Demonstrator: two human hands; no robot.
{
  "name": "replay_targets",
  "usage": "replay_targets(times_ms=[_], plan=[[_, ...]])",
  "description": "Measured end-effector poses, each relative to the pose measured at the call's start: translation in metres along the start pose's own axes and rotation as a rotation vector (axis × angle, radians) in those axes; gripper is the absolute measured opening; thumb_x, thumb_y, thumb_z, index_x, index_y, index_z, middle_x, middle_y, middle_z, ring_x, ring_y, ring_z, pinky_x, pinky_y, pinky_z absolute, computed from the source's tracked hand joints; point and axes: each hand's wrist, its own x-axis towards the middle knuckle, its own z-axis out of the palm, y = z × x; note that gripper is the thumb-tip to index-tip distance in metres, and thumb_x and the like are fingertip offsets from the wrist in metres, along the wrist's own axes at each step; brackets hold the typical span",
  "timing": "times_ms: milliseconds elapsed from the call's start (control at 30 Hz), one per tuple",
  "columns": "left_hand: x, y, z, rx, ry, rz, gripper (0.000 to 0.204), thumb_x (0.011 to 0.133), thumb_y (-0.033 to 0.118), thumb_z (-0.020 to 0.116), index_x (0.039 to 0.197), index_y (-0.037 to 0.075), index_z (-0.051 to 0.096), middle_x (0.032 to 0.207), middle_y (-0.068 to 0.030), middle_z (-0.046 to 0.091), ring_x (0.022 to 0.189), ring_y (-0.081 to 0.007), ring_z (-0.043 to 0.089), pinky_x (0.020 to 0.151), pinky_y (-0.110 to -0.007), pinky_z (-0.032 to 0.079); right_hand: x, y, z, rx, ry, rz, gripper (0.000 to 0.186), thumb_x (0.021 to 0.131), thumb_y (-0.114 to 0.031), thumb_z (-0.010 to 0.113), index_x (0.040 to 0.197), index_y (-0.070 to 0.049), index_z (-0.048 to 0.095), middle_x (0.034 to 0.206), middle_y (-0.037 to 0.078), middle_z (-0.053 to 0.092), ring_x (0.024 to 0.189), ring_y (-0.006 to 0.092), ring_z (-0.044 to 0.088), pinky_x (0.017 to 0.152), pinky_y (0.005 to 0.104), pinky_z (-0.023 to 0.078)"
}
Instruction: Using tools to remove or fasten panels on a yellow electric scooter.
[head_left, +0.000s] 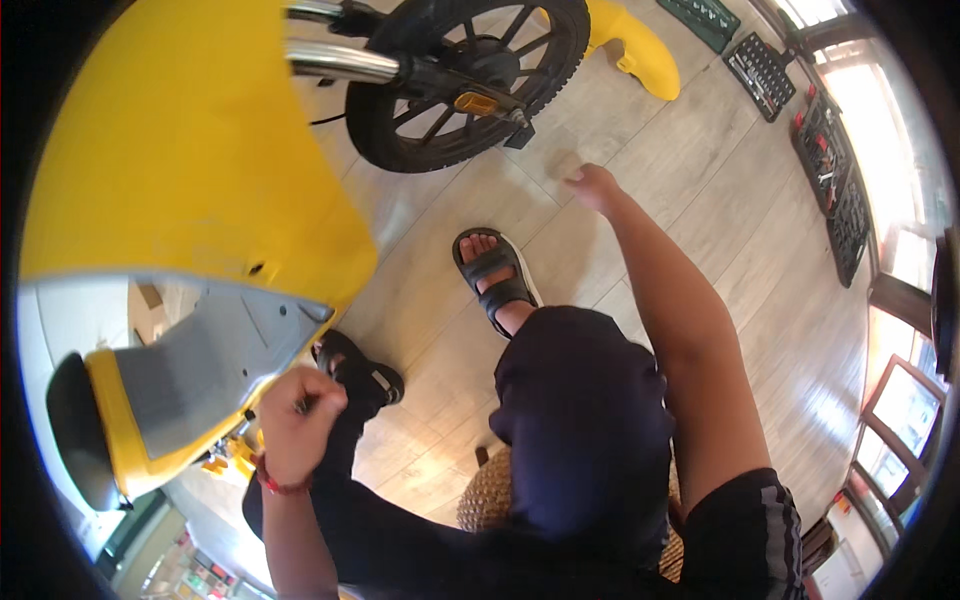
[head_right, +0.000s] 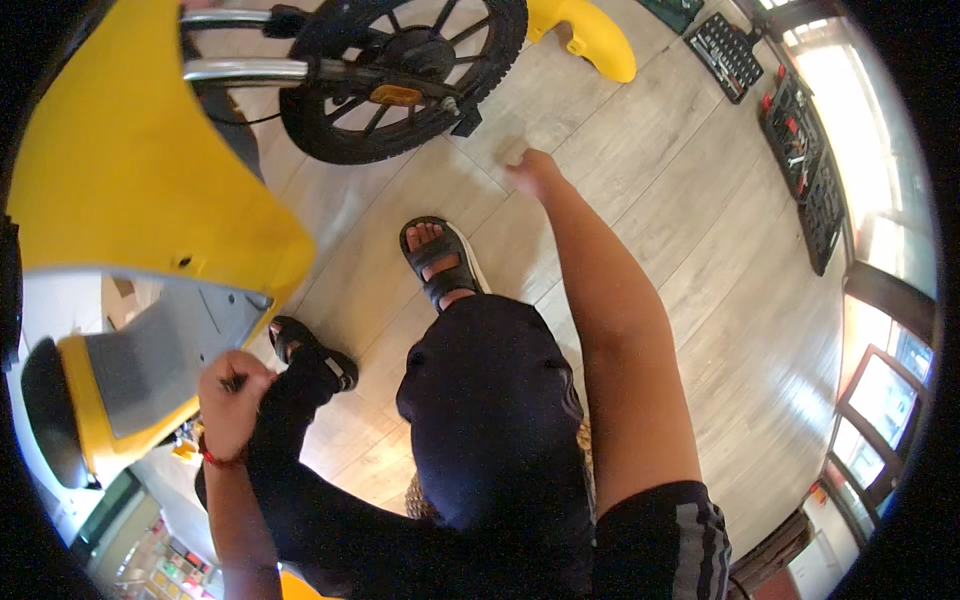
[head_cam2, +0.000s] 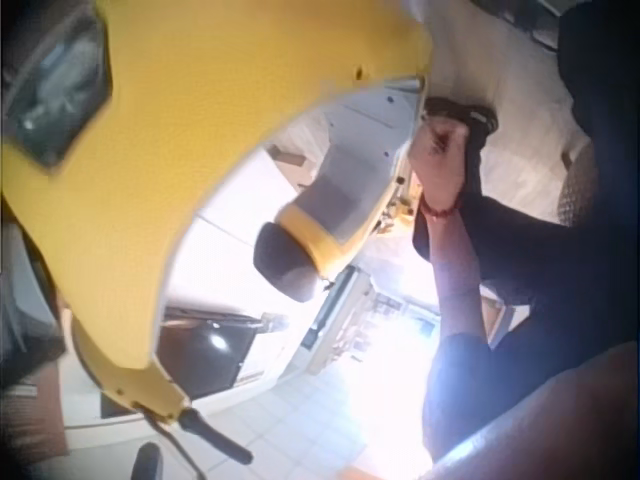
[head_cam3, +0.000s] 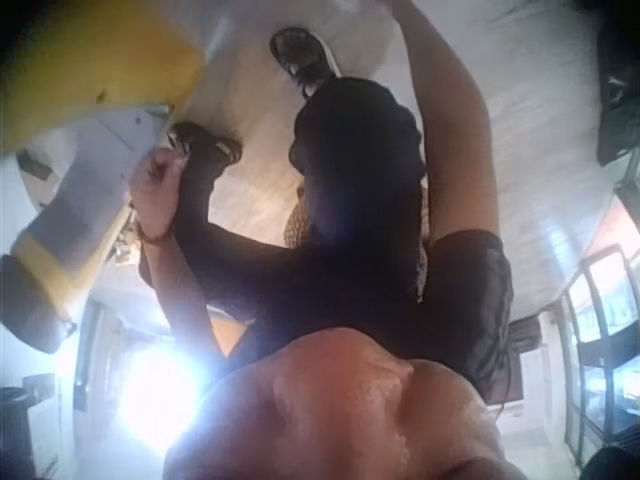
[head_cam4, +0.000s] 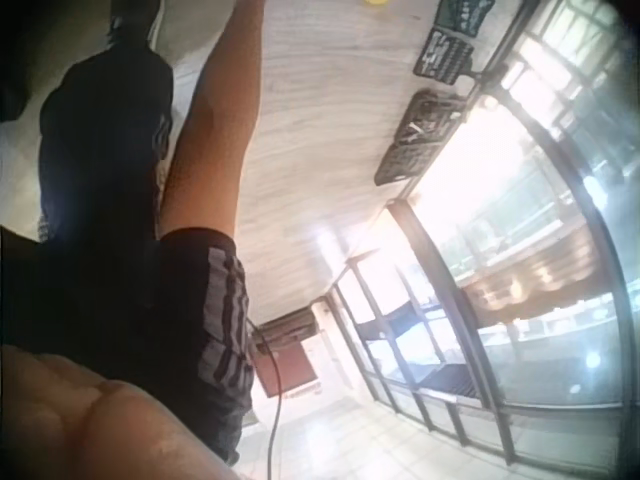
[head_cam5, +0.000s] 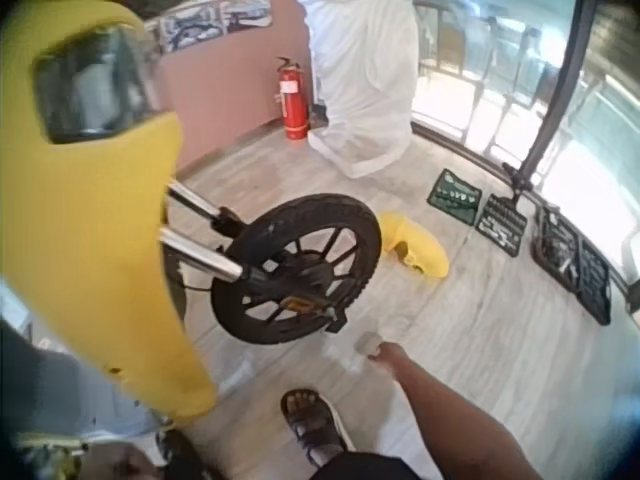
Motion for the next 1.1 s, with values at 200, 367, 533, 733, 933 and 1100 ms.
replay_targets(times_ms=[200, 367, 533, 733, 933, 1100], plan=[[-0.006, -0.036, 0.002, -0.008, -0.117, -0.1, 0.009, 0.072, -0.004, 0.067, 0.075, 0.002, 0.061, 0.072, -0.0052, 0.062, 0.065, -0.0137, 0.059, 0.061, -0.025, 0.046, 0.037, -0.065, 0.024, 0.182, 0.261, -0.02, 0.066, 0.079, -0.036, 0.067, 0.129, 0.0, 0.043, 0.124, 0.026, 0.047, 0.116, 0.0392, 0.047, 0.095, 0.041, 0.043], [-0.005, -0.064, -0.002, -0.013, -0.124, -0.228, 0.009, 0.073, -0.004, 0.066, 0.076, 0.002, 0.061, 0.072, -0.0047, 0.062, 0.066, -0.0117, 0.058, 0.061, -0.023, 0.045, 0.076, -0.08, 0.038, 0.15, 0.321, 0.111, 0.063, 0.076, -0.033, 0.071, 0.124, 0.0, 0.047, 0.123, 0.022, 0.045, 0.118, 0.0378, 0.044, 0.096, 0.042, 0.042], [0.003, -0.068, -0.008, 0.0, -0.134, -0.247, 0.009, 0.073, -0.004, 0.067, 0.077, 0.001, 0.061, 0.073, -0.0056, 0.062, 0.066, -0.0118, 0.058, 0.061, -0.023, 0.045, 0.081, -0.079, 0.05, 0.19, 0.354, 0.195, 0.055, 0.073, -0.029, 0.075, 0.114, -0.001, 0.053, 0.126, 0.017, 0.042, 0.117, 0.0366, 0.043, 0.095, 0.0421, 0.042], [0.005, -0.053, -0.005, 0.041, -0.169, -0.15, 0.011, 0.071, -0.003, 0.069, 0.077, 0.002, 0.061, 0.074, -0.0071, 0.063, 0.065, -0.015, 0.059, 0.06, -0.025, 0.045, 0.08, -0.054, 0.061, 0.418, 0.285, 0.189, 0.045, 0.07, -0.026, 0.076, 0.104, -0.002, 0.058, 0.1, 0.019, 0.062, 0.097, 0.0353, 0.06, 0.081, 0.0431, 0.049], [0.0, -0.01, 0.001, 0.135, -0.182, 0.08, 0.012, 0.068, 0.0, 0.072, 0.074, 0.003, 0.062, 0.072, -0.0069, 0.062, 0.065, -0.02, 0.059, 0.058, -0.028, 0.046, 0.019, -0.065, 0.036, 0.726, -0.052, 0.187, 0.034, 0.072, -0.016, 0.074, 0.096, 0.001, 0.057, 0.085, 0.015, 0.064, 0.08, 0.0203, 0.064, 0.069, 0.0325, 0.051], [-0.007, 0.014, 0.012, 0.09, -0.116, 0.2, 0.009, 0.072, 0.003, 0.07, 0.073, 0.003, 0.062, 0.069, -0.0079, 0.061, 0.062, -0.0204, 0.059, 0.057, -0.03, 0.045, -0.087, -0.102, -0.063, 1.169, -0.285, -0.238, 0.019, 0.081, -0.009, 0.064, 0.096, 0.0, 0.057, 0.087, 0.007, 0.063, 0.075, 0.0129, 0.061, 0.07, 0.0264, 0.051]])
